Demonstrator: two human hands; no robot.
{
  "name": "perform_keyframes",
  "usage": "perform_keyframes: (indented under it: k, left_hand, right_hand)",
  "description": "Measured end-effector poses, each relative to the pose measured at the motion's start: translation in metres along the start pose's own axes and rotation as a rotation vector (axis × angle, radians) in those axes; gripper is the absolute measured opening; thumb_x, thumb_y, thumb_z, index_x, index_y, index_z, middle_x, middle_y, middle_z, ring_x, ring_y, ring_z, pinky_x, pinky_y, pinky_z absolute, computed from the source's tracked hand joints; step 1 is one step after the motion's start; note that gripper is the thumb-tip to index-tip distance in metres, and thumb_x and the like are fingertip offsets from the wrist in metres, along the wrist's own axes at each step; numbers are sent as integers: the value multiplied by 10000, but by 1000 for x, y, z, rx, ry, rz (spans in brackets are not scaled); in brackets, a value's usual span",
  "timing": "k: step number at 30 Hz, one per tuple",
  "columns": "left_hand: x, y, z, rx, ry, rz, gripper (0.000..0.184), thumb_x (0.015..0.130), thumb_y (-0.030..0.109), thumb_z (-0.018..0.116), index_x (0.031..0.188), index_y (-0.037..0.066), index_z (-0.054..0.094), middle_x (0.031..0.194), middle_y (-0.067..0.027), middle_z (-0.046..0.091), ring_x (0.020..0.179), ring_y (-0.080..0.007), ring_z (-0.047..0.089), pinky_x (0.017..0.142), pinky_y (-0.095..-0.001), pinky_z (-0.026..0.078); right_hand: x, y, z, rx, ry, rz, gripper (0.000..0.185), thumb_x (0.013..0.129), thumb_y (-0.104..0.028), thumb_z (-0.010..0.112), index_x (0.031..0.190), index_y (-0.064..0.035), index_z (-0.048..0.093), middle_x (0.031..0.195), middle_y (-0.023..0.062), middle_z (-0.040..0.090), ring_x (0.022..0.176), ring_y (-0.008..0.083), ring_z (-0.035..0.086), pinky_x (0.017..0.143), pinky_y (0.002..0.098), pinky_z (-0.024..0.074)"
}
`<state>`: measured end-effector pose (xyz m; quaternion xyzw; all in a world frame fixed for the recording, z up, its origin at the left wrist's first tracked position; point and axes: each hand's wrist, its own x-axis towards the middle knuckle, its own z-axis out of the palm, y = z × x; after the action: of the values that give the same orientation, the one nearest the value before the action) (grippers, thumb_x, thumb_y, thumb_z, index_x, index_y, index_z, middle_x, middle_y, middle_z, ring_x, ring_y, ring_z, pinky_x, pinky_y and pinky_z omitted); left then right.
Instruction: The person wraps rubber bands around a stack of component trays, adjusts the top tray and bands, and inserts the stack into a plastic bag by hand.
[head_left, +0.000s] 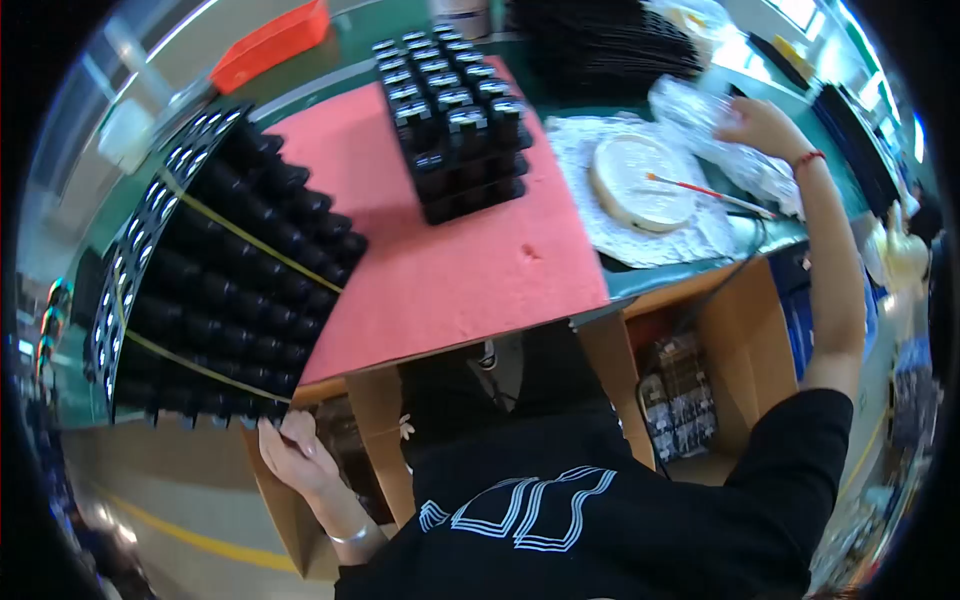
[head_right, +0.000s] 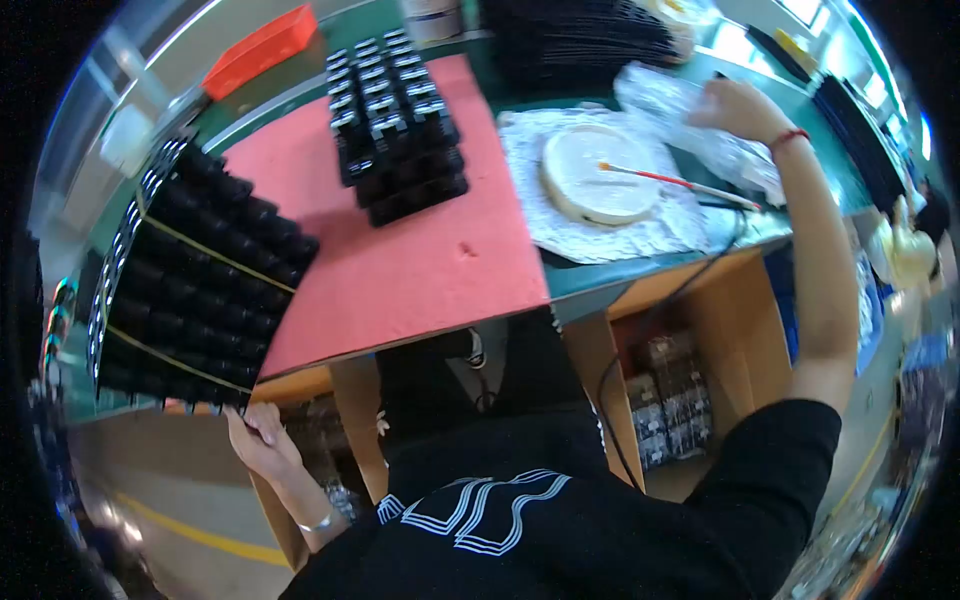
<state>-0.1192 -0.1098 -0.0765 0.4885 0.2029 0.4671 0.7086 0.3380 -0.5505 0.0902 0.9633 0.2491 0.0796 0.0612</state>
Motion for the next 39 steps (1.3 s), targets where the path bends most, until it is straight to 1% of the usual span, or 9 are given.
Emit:
perform_keyframes:
  k: [8,15,17,22,25,29,31,34,39]
  left_hand:
    - [39,25,-19,267,149,-116,342,998,177,456,677,61,479,554,13,423,435,-60,309,458,-239,244]
    - [47,36,-31,297,64,-243,262,982,218,512,802,33,561,679,-28,550,496,-73,445,468,-202,324]
    - [43,35,-29,237,68,-264,269,979,241,514,809,39,567,666,-28,547,540,-84,472,499,-216,347]
    - [37,30,-18,523,-24,-226,576,1007,476,286,756,64,603,582,-17,562,560,-85,504,512,-207,341]
    - [27,36,-21,681,-178,-342,612,1004,437,313,712,1,629,655,-95,635,505,-101,507,512,-218,362]
    - [5,74,13,750,-537,-445,419,948,318,500,763,-19,666,710,-86,671,553,-139,609,528,-235,464]
    - [0,91,38,755,-1116,41,459,914,416,540,788,5,700,720,-103,687,561,-173,631,583,-223,497]
    - [5,101,68,389,-1327,579,309,831,320,664,815,15,713,783,-91,704,703,-198,678,675,-263,542]
    - [-14,116,125,388,-1335,791,261,739,136,713,969,17,681,931,-115,673,823,-254,662,705,-324,554]
  right_hand:
    - [3,30,32,146,1,-87,445,786,-274,737,1119,-17,592,869,123,666,808,246,630,774,354,507]
    - [25,98,39,-95,-67,192,360,948,-282,449,1201,-47,549,995,259,633,913,428,612,799,485,493]
    - [16,110,36,-152,553,232,362,965,-330,434,1204,-83,550,1011,235,640,933,436,605,797,503,490]
    - [-10,93,-35,-97,899,399,371,982,-385,417,1270,-203,566,1019,172,665,911,369,642,772,421,510]
    - [-45,14,-77,43,1235,-53,272,958,-203,540,1192,-91,622,1030,92,693,900,281,671,792,352,524]
    - [-96,-42,-84,156,1336,-174,240,910,-90,607,1126,12,632,1037,103,694,856,245,679,778,303,534]
    - [-120,-88,-76,153,1316,-375,226,899,-112,607,1101,-13,623,938,68,628,780,206,605,711,282,481]
    - [-147,-189,-67,-15,1155,-955,206,882,-144,608,1065,-51,610,790,14,528,665,148,495,611,251,402]
    - [-144,-254,-59,-124,1123,-1310,167,861,-201,622,982,-88,603,645,-49,416,563,93,373,515,224,310]
